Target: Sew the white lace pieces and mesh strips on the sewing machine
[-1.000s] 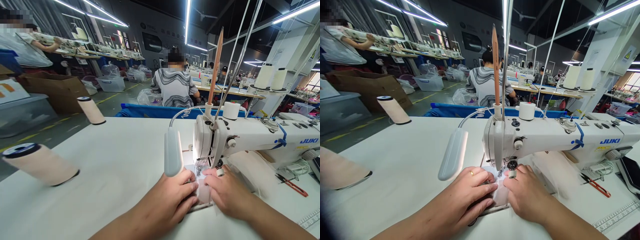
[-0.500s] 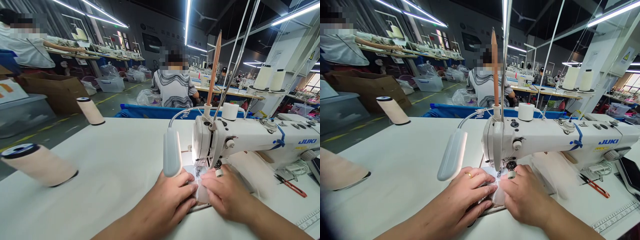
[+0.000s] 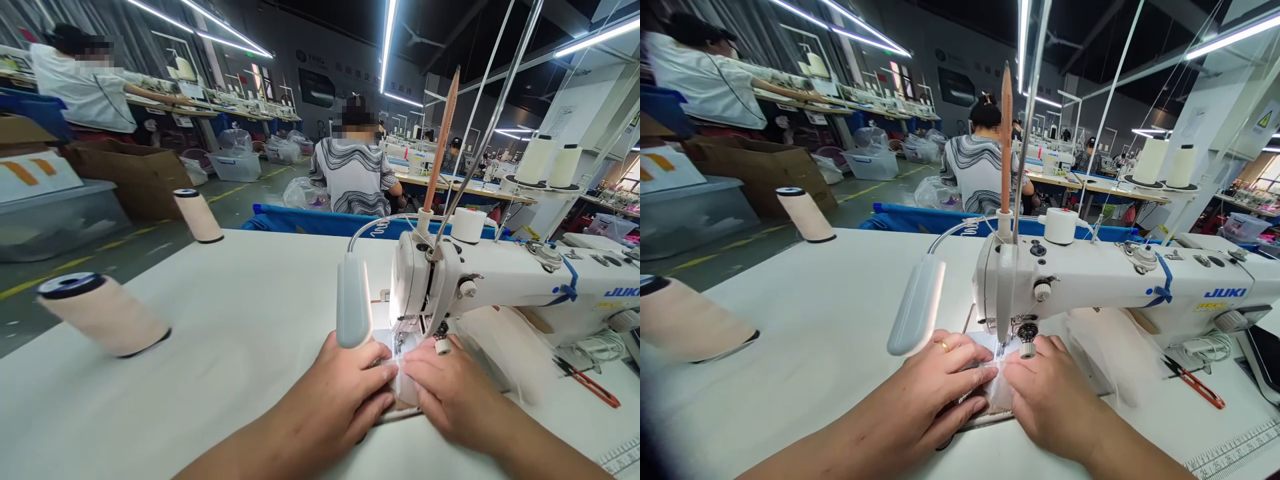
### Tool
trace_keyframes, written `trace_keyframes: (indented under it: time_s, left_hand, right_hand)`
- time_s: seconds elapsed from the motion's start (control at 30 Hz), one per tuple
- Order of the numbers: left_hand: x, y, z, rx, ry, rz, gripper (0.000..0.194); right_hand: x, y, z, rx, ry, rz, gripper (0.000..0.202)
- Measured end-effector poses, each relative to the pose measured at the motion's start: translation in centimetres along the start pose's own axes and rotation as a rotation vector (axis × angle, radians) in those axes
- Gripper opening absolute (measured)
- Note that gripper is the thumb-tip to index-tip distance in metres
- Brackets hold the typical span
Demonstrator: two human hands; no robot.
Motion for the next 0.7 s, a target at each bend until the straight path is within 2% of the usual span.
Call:
trace_keyframes:
  time_s: [0.2, 0.7]
  left_hand:
    - [0.5, -0.3, -0.3, 0.015, 0.052, 0.033, 0.016]
    - [1.2, -0.4, -0.6, 0.005, 0.050, 0.047, 0.017]
  right_hand:
    - [0.0, 0.0, 0.1, 0.006, -0.006, 0.006, 0.017]
    - [0.5, -0.2, 0.6, 0.012, 0.004, 0.002, 0.021]
Point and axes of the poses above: each hand's wrist, its own y-axis towards the middle knuckle, its own x-axis out of the palm, z = x × y, the point moved 8 cm from there along y, towards the middle knuckle, and after that the axes turned 5 degrees about -z, right-handed, at the moved point
